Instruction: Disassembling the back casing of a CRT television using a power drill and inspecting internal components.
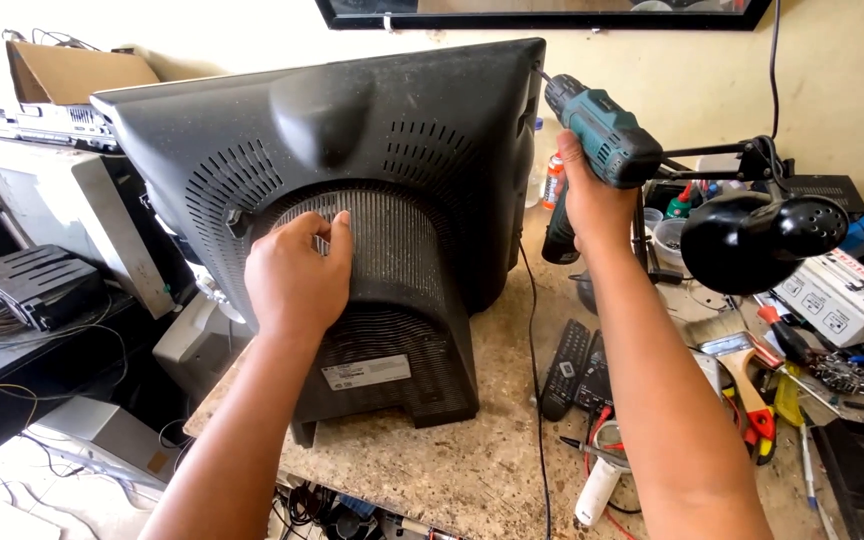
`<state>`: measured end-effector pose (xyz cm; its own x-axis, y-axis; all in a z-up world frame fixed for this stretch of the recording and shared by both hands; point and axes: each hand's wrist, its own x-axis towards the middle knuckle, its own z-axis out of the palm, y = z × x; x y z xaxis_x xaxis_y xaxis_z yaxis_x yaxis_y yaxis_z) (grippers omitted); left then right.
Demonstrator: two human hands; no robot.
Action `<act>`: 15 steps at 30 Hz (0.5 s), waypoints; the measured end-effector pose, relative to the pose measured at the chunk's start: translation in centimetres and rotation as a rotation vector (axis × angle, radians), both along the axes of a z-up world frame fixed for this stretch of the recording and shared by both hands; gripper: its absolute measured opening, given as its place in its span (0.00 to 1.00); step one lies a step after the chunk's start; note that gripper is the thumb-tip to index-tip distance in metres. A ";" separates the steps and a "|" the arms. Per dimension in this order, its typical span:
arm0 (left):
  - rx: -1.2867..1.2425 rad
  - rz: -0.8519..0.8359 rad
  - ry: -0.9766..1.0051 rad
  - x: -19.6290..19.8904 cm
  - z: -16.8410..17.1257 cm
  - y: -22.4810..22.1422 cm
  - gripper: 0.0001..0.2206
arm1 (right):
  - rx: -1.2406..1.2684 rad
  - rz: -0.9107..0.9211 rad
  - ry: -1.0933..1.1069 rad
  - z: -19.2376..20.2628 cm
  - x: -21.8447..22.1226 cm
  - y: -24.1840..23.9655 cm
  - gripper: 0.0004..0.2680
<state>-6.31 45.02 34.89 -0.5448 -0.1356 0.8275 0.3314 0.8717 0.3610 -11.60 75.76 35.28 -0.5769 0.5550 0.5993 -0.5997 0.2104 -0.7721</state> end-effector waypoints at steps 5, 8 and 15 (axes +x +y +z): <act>-0.012 0.003 -0.016 0.2 0.0 0.0 0.14 | 0.062 -0.033 -0.029 1.1 1.1 -0.6 0.15; -0.021 0.004 -0.032 0.5 0.1 0.2 0.13 | 0.093 -0.075 -0.046 0.7 0.1 0.1 0.15; -0.025 -0.010 -0.079 0.6 0.3 0.0 0.12 | 0.041 -0.048 -0.124 1.0 -0.4 1.2 0.16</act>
<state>-5.73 45.04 35.16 -0.6100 -0.1095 0.7848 0.3117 0.8774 0.3647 -11.99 77.00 36.32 -0.6211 0.5605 0.5479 -0.4886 0.2697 -0.8298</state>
